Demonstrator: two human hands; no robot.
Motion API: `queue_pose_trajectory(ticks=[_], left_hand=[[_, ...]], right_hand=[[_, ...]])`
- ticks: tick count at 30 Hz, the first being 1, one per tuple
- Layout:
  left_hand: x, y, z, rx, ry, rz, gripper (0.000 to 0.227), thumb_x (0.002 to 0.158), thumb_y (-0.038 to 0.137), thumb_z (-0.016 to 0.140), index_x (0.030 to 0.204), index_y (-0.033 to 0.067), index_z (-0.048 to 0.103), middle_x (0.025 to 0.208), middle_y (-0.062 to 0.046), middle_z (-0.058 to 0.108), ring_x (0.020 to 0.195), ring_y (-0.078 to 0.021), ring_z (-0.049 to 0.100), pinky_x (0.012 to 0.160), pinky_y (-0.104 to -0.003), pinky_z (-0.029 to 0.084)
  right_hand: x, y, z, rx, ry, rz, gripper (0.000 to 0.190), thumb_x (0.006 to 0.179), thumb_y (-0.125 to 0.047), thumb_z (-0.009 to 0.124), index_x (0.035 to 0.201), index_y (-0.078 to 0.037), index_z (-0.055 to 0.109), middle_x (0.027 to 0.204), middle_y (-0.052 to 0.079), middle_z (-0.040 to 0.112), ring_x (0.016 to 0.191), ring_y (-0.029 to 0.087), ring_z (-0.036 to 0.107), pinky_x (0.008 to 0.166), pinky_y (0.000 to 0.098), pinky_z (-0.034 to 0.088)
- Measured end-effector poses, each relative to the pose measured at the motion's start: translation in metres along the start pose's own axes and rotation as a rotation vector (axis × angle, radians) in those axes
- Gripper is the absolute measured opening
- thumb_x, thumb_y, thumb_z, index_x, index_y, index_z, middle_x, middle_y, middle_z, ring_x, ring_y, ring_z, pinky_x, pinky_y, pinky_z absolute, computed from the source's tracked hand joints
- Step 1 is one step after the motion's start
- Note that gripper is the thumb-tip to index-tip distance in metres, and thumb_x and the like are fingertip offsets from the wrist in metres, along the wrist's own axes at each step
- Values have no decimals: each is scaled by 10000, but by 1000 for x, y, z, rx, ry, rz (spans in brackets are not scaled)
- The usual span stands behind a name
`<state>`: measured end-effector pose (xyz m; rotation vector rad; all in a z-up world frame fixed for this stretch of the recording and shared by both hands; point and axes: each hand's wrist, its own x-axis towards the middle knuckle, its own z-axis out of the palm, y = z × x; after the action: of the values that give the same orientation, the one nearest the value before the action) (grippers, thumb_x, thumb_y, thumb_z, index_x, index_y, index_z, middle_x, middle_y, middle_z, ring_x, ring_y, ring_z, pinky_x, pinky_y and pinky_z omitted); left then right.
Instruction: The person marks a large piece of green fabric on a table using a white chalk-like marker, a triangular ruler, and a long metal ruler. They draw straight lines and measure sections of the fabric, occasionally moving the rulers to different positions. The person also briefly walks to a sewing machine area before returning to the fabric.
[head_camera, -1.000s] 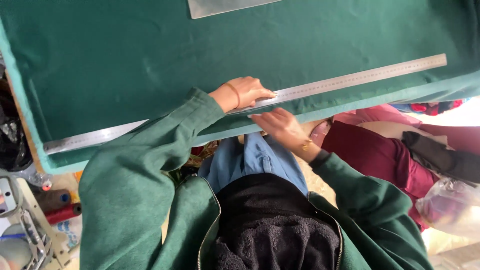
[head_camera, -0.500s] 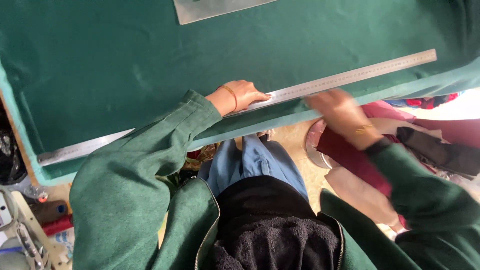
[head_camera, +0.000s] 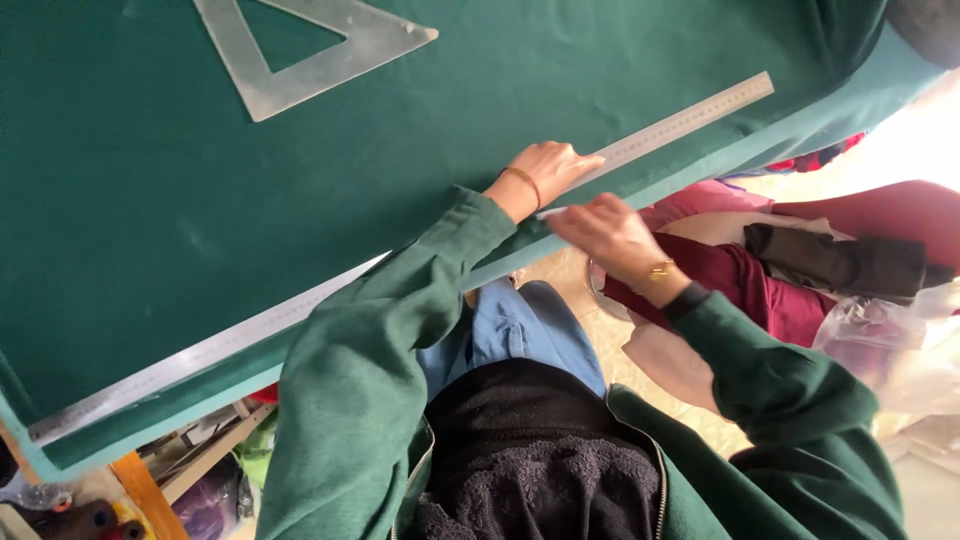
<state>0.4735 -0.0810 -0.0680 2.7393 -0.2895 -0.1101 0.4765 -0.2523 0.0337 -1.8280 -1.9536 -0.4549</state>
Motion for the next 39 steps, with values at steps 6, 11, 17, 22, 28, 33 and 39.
queue_pose_trajectory(ticks=[6,11,17,22,28,33,39], left_hand=[[7,9,-38,-49,-212,-75,575,1053,108,429,1434,539,442,1018,-138,691,1030,-376,741,903,-482,620],[5,13,-36,-4,-194,-70,622,1020,50,461,1441,508,474,941,-158,722,946,-380,761,828,-476,641],[6,12,-32,30,-160,-57,566,1012,50,481,1386,472,532,898,-150,736,899,-373,766,781,-465,650],[81,8,55,146,31,106,163,960,104,603,1045,220,681,764,-100,707,728,-326,750,638,-403,641],[137,40,47,142,45,42,414,953,161,625,1313,326,504,801,-59,709,778,-328,763,653,-484,643],[147,51,33,145,-72,-36,573,992,158,611,1447,444,411,871,-87,746,855,-339,772,714,-492,644],[145,54,37,208,-40,-61,512,981,105,526,1373,433,509,818,-59,736,780,-297,768,628,-451,628]], right_hand=[[7,1,32,-107,78,-146,128,1045,-101,603,930,-116,658,865,54,545,640,184,563,682,318,487],[-17,56,-12,-91,-3,-142,147,1044,-39,551,963,-112,650,868,58,525,627,198,527,644,339,462],[-109,188,-75,-485,-225,-118,84,1053,-99,597,1043,-175,632,905,-8,506,690,133,519,746,305,481],[-130,195,-71,-541,-229,-74,187,1099,-141,495,1136,-206,667,920,-29,488,671,114,522,768,323,485],[-98,138,-23,-289,-128,-22,290,1016,-46,447,1087,-182,692,892,-13,535,635,115,586,710,299,479],[-93,155,-42,-270,-177,-33,221,1079,-77,463,1072,-179,659,898,-11,524,658,110,600,692,281,482],[-175,271,-75,-810,-228,-218,434,915,144,368,1121,-157,604,950,61,457,799,206,471,720,364,460]])
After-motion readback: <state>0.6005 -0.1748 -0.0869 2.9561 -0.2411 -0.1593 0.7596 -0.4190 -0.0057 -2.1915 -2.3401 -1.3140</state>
